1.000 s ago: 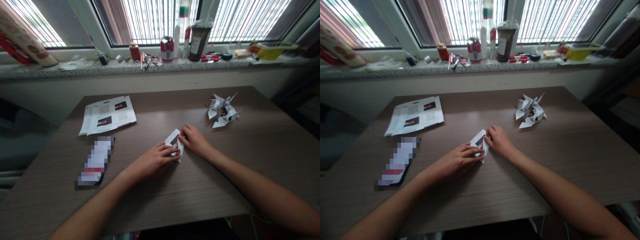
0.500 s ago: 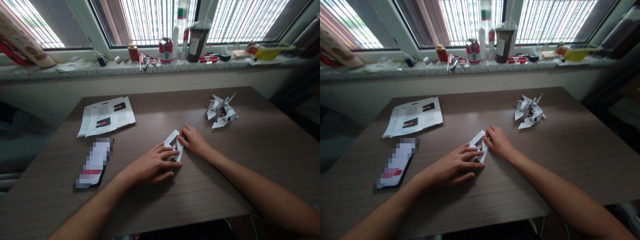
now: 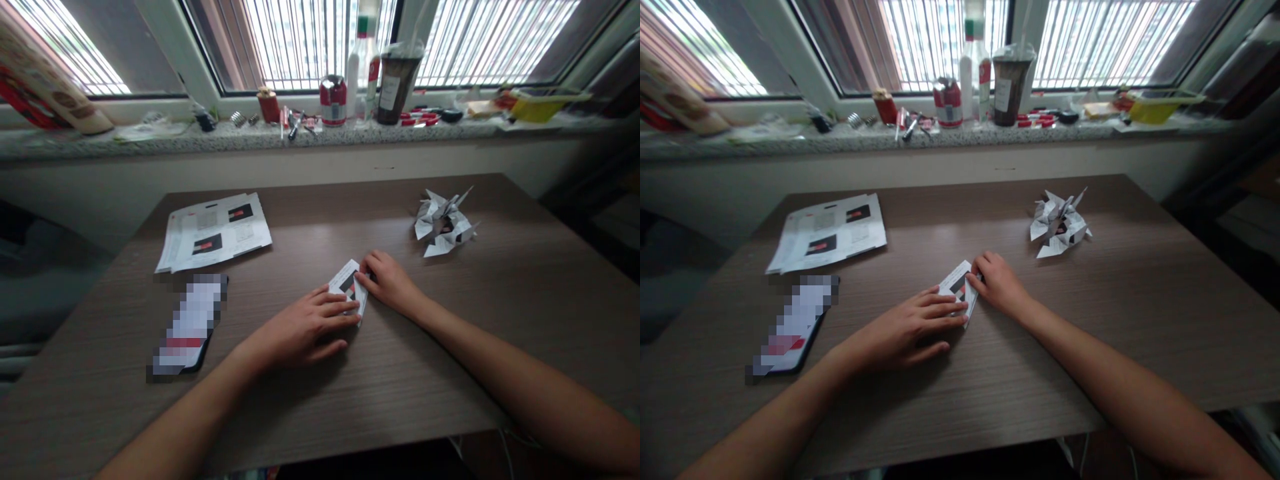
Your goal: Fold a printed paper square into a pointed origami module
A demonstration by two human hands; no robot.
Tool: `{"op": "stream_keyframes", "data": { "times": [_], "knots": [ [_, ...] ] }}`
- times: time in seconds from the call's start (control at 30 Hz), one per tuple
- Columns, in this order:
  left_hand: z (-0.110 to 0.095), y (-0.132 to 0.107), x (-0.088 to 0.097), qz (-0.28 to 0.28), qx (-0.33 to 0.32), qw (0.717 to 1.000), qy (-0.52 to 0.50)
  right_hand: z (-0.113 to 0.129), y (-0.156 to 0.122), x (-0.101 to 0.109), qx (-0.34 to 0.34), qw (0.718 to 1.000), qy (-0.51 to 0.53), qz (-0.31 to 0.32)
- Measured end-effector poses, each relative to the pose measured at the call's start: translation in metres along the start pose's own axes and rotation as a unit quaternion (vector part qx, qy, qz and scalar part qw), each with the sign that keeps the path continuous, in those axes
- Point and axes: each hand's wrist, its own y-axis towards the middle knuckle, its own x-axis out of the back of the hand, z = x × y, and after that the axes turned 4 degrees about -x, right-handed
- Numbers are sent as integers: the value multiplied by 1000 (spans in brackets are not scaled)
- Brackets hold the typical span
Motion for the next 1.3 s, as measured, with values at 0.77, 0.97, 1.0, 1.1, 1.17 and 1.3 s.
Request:
{"op": "stream_keyframes", "data": {
  "times": [0.77, 0.97, 1.0, 1.1, 1.17, 1.3],
  "knots": [
    [-2, 4, -3, -22, 1, 1000, 5, -2, 2, -1, -8, 1000, 13, 3],
    [-2, 4, -4, -24, 8, 1000, -3, 1, 1, -1, 1, 1000, -3, -9],
    [-1, 4, -4, -23, 8, 1000, -4, 1, 1, -1, 0, 1000, -3, -9],
    [-1, 4, -4, -22, 10, 1000, -6, 1, 1, -2, 1, 1000, -2, -11],
    [-1, 4, -5, -21, 15, 1000, -3, 0, 1, -2, 3, 1000, -1, -11],
    [-1, 4, -6, -15, 31, 999, 6, 1, 0, -2, 2, 1000, 2, -8]
  ]
}}
